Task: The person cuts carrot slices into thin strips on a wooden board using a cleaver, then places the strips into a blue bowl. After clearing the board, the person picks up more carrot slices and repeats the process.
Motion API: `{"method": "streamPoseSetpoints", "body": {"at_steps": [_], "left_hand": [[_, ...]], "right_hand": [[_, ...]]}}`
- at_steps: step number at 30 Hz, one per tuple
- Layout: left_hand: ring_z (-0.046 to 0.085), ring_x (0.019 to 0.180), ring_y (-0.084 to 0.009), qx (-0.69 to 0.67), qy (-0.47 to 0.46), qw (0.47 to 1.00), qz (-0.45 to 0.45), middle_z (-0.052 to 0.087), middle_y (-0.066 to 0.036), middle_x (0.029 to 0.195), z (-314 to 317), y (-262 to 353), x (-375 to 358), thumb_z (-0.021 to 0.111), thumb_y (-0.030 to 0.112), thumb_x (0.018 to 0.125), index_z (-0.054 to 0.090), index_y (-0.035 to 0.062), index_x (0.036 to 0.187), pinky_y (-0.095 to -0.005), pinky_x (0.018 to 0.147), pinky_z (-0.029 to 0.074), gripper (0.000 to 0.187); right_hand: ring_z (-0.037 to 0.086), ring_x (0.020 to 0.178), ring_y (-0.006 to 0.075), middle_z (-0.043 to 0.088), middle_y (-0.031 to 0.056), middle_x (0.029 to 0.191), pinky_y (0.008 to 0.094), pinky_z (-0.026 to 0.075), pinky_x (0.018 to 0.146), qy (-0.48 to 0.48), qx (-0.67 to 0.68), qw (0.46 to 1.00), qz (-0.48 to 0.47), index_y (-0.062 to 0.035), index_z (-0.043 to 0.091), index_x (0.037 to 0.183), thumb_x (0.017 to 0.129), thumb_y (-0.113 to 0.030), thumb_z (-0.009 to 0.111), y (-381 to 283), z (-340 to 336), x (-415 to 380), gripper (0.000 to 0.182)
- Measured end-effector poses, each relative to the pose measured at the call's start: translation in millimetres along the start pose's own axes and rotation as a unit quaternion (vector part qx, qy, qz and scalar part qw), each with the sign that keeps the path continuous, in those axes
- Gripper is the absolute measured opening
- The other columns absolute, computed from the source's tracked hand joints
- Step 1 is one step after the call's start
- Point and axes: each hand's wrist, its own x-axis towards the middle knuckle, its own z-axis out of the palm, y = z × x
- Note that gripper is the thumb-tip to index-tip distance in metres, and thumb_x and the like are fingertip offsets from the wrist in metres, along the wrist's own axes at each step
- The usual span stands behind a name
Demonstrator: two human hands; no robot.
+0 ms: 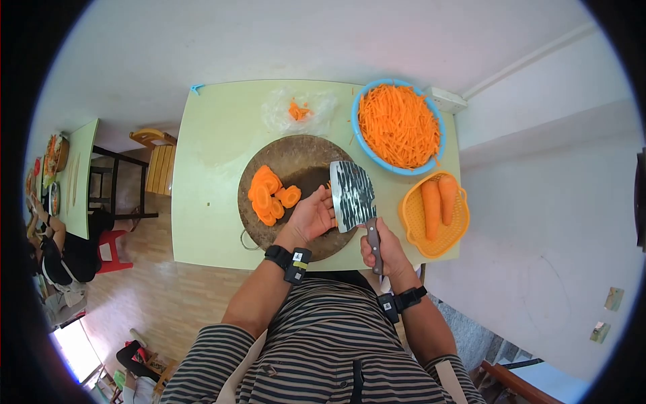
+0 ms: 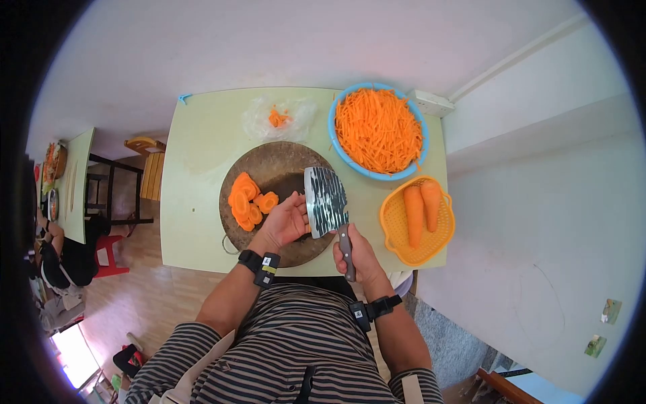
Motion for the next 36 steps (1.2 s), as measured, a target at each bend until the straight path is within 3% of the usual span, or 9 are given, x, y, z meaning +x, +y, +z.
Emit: {"method": "streamPoseSetpoints", "body": {"at_steps": [7, 16, 36], "left_hand": [[0.062, 0.119, -0.0293, -0.012, 0.022, 1.000, 0.013, 0.063, -0.013, 0.131, -7.0, -6.0, 0.8, 0.046, 0.037, 0.108, 0.055, 0.0031, 0.130, -0.0485, 0.104, 0.049, 0.042], [0.062, 0.117, -0.0279, -0.047, 0.035, 0.998, 0.013, 0.064, -0.013, 0.127, 4.3, -4.1, 4.4, 0.042, 0.032, 0.110, 0.055, 0.0028, 0.133, -0.0479, 0.105, 0.048, 0.040], [0.063, 0.117, -0.0278, -0.075, 0.034, 0.996, 0.029, 0.066, -0.011, 0.127, -0.1, 2.8, 10.2, 0.043, 0.035, 0.109, 0.056, 0.0030, 0.130, -0.0460, 0.105, 0.047, 0.041]], "right_hand": [[0.043, 0.041, 0.0133, 0.051, 0.0036, 0.060, 0.0258, 0.036, 0.037, 0.020, -0.028, 0.999, 0.006, -0.0096, 0.056, 0.125, 0.108, -0.057, 0.029, 4.5, -5.9, -5.6, 0.057], [0.047, 0.043, 0.0115, 0.053, 0.0035, 0.062, 0.0255, 0.039, 0.039, 0.012, -0.069, 0.997, -0.012, -0.0025, 0.055, 0.126, 0.109, -0.054, 0.030, 7.8, -6.3, -8.5, 0.060], [0.042, 0.040, 0.0115, 0.050, 0.0027, 0.059, 0.0250, 0.036, 0.036, 0.020, -0.080, 0.997, 0.010, -0.0045, 0.053, 0.128, 0.109, -0.055, 0.027, -2.0, 2.2, -4.8, 0.060]]}}
